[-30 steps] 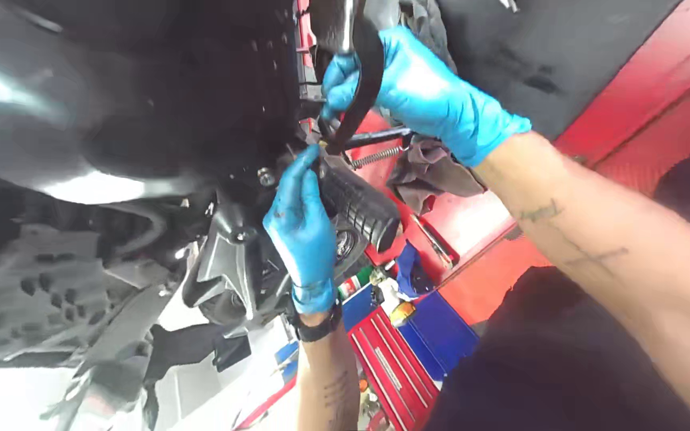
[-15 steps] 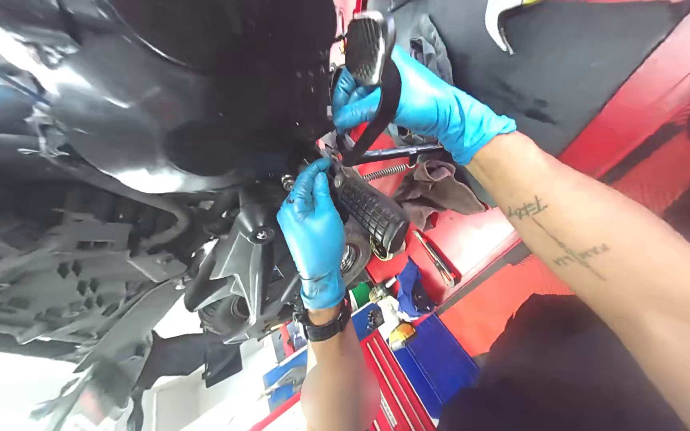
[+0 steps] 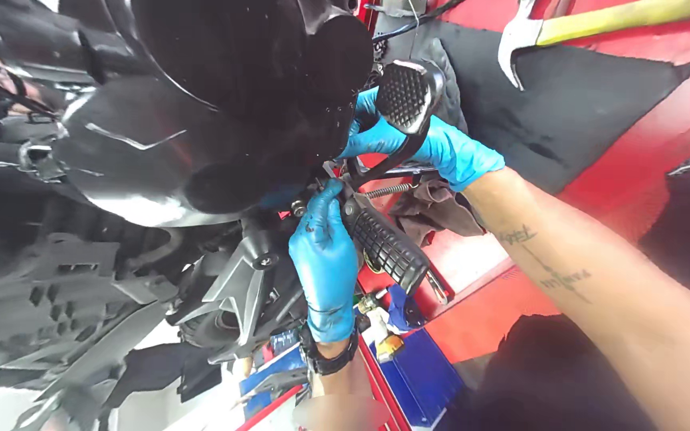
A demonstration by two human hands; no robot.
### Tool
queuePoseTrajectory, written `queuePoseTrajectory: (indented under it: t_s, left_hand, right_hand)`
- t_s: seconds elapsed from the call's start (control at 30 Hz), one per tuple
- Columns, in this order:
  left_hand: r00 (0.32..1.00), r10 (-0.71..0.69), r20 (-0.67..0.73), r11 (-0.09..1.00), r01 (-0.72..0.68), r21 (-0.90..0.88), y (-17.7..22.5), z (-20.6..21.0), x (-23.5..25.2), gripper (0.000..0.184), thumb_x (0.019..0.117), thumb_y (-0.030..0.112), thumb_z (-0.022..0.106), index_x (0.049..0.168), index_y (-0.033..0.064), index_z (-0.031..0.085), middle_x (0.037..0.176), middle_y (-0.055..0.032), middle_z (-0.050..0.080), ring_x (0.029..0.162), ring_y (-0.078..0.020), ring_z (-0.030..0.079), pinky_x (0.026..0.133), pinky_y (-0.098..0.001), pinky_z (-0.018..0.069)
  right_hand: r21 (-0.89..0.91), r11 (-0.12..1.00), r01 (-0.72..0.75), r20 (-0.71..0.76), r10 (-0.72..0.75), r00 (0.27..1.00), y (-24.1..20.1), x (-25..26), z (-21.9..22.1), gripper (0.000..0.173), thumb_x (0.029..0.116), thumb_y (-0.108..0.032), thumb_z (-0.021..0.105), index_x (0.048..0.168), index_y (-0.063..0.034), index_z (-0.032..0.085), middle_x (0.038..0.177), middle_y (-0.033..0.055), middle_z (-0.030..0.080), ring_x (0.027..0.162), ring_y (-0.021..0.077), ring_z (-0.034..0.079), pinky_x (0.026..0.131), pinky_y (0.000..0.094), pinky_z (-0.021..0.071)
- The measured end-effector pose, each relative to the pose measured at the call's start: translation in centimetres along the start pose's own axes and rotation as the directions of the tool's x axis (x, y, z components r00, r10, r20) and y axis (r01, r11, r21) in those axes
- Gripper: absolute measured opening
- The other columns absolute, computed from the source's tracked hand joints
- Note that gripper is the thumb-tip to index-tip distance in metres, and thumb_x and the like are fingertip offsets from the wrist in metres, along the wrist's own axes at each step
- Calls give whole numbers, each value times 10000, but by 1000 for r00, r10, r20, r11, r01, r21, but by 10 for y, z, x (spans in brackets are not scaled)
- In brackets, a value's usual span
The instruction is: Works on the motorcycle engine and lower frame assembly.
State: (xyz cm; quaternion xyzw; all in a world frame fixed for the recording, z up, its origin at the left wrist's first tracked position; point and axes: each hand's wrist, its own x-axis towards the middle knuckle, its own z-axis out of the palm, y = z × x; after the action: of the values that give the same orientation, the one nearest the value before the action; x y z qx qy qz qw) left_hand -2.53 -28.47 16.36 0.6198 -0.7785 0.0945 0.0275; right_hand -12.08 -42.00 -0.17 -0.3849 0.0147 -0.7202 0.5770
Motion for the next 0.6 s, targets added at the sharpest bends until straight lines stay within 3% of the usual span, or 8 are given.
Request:
queuePoseTrajectory:
  t_s: [0.1, 0.2, 0.27, 0.33, 0.4, 0.47, 0.53, 0.6]
  left_hand:
    - [998, -57, -12, 998, 57, 13, 4, 0, 1, 278, 1042, 104, 511, 1156, 67, 762, 1095, -69, 767, 1033, -66, 710, 945, -251, 547]
    - [997, -73, -28, 997, 74, 37, 6, 2, 1, 278, 1045, 118, 516, 1165, 86, 765, 1086, -73, 771, 1021, -79, 718, 925, -266, 553]
    - [997, -62, -35, 997, 64, 50, 5, 2, 1, 280, 1049, 117, 514, 1161, 98, 770, 1073, -67, 774, 1004, -73, 719, 909, -260, 554]
    - [998, -51, -44, 997, 54, 57, 4, 2, 0, 279, 1049, 115, 513, 1154, 88, 770, 1049, -76, 775, 982, -79, 722, 896, -257, 555]
    - [998, -50, -46, 998, 52, 46, 5, 3, 0, 270, 1047, 113, 519, 1152, 75, 765, 1042, -82, 773, 976, -77, 720, 896, -254, 549]
    - [997, -52, -54, 998, 54, 32, 6, 3, 1, 264, 1045, 115, 524, 1148, 68, 762, 1039, -79, 772, 973, -63, 716, 892, -239, 544]
    - [997, -51, -51, 999, 52, 16, 6, 3, 1, 263, 1049, 120, 523, 1154, 69, 759, 1060, -74, 770, 991, -50, 712, 907, -228, 540]
    - [999, -26, -44, 1000, 25, -3, 4, 3, 0, 273, 1055, 108, 510, 1179, 51, 746, 1112, -89, 761, 1053, -69, 708, 962, -241, 540]
  right_hand:
    - [-109, 986, -129, -187, 107, 977, -32, -23, -6, 57, 931, -78, 706, 953, -27, 721, 827, 9, 718, 762, 62, 687, 722, 247, 596]
    - [-233, 892, -388, -438, 259, 860, -56, -74, -12, 95, 974, -182, 672, 933, -116, 728, 781, -81, 699, 691, -19, 642, 652, 190, 552]
    - [-286, 747, -600, -468, 438, 768, -53, -118, -6, 197, 997, -288, 655, 952, -113, 733, 777, -21, 709, 673, 67, 663, 631, 289, 569]
    - [-441, 505, -742, -422, 612, 669, -35, -148, 13, 251, 988, -345, 637, 1051, -134, 757, 892, 50, 736, 816, 193, 701, 764, 459, 578]
    - [-646, 244, -723, -359, 739, 570, -6, -159, 40, 395, 974, -322, 615, 1339, -176, 662, 1076, 169, 730, 1014, 375, 693, 874, 617, 526]
    - [-803, 66, -592, -331, 776, 536, 31, -164, 65, 528, 984, -207, 592, 1497, -114, 510, 1070, 267, 703, 996, 482, 679, 819, 658, 512]
    - [-877, 13, -480, -304, 758, 577, 67, -180, 81, 317, 981, -23, 521, 1277, 39, 618, 978, 268, 689, 920, 461, 679, 776, 609, 523]
    - [-876, 143, -461, -256, 670, 696, 80, -200, 93, 147, 941, 20, 548, 928, 60, 689, 892, 231, 690, 864, 408, 688, 730, 565, 540]
